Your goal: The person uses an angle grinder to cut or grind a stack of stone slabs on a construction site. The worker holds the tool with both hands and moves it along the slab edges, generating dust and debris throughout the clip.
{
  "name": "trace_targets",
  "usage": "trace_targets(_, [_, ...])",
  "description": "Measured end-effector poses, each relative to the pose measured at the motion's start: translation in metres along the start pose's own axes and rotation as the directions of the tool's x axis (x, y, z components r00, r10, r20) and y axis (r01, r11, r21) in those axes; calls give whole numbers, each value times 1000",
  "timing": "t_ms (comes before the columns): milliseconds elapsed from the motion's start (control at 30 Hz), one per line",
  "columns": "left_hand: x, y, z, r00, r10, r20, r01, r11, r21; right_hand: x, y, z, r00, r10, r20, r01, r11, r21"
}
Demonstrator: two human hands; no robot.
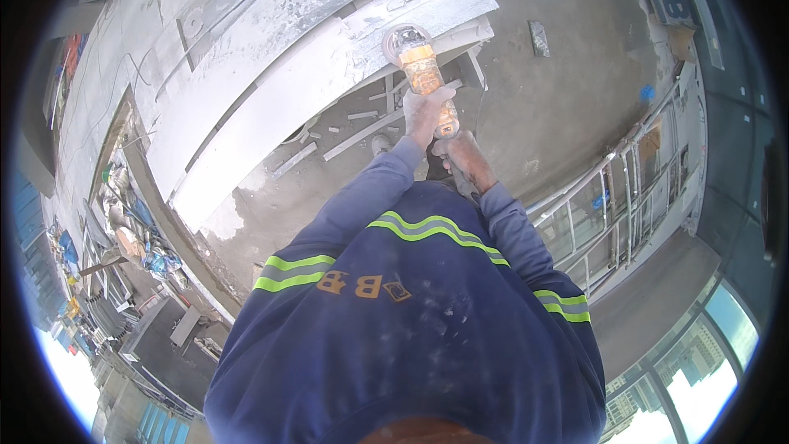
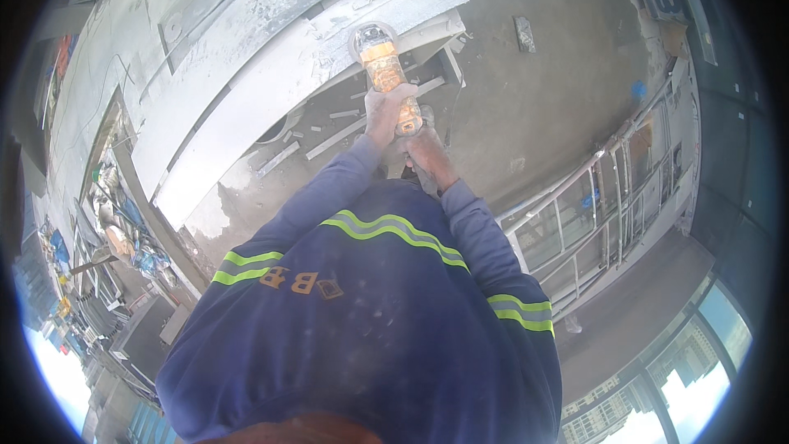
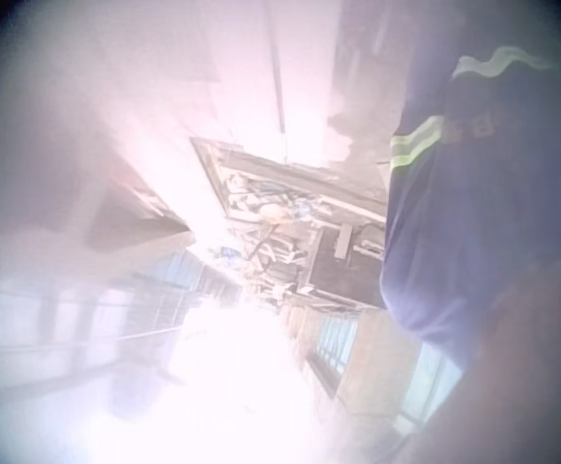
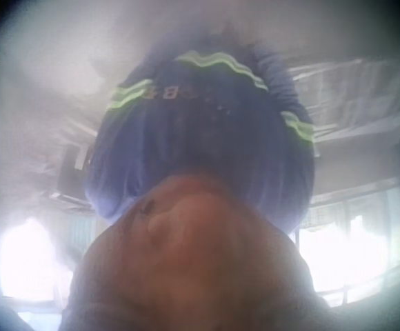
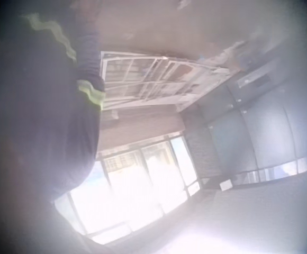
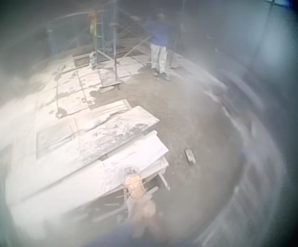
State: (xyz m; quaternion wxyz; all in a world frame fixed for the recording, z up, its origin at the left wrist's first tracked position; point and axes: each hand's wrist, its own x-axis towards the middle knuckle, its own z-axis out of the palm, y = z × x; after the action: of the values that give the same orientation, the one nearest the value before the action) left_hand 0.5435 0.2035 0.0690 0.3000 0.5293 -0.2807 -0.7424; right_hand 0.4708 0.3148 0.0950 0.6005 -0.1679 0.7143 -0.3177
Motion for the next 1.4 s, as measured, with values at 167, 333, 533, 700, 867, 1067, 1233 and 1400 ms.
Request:
trace_targets(167, [66,-34,50,998,60,-31,-57,994,92,24,-29,-46,996,41,-77,-45,997,-55])
trace_targets(333, [69,-22,97,995,-7,103,-5,994,113,35,-26,-84,987,-56,-154,48,997,-54])
trace_targets(533, [36,-35,89,999,-40,31,34,985,170,7,-11,-75,990,49,-136,-49,999,5])
trace_targets(700, [18,-33,50,999,-16,41,10,988,154,-1,6,-42,994,68,-81,-62,995,74])
trace_targets(867, [-3,-20,16,1000,-26,11,25,997,78,-4,14,-15,996,80,-40,-81,996,-45])
trace_targets(1067, [-32,-24,-13,997,31,-66,-28,998,56,-23,21,-2,998,28,59,-23,995,-95])
trace_targets(1233, [-24,-29,-5,999,-18,-46,19,1000,20,-10,33,-13,999,0,49,3,999,-52])
trace_targets(1400, [17,-40,54,999,-5,40,0,995,103,1,1,-59,993,78,-84,-84,994,-70])
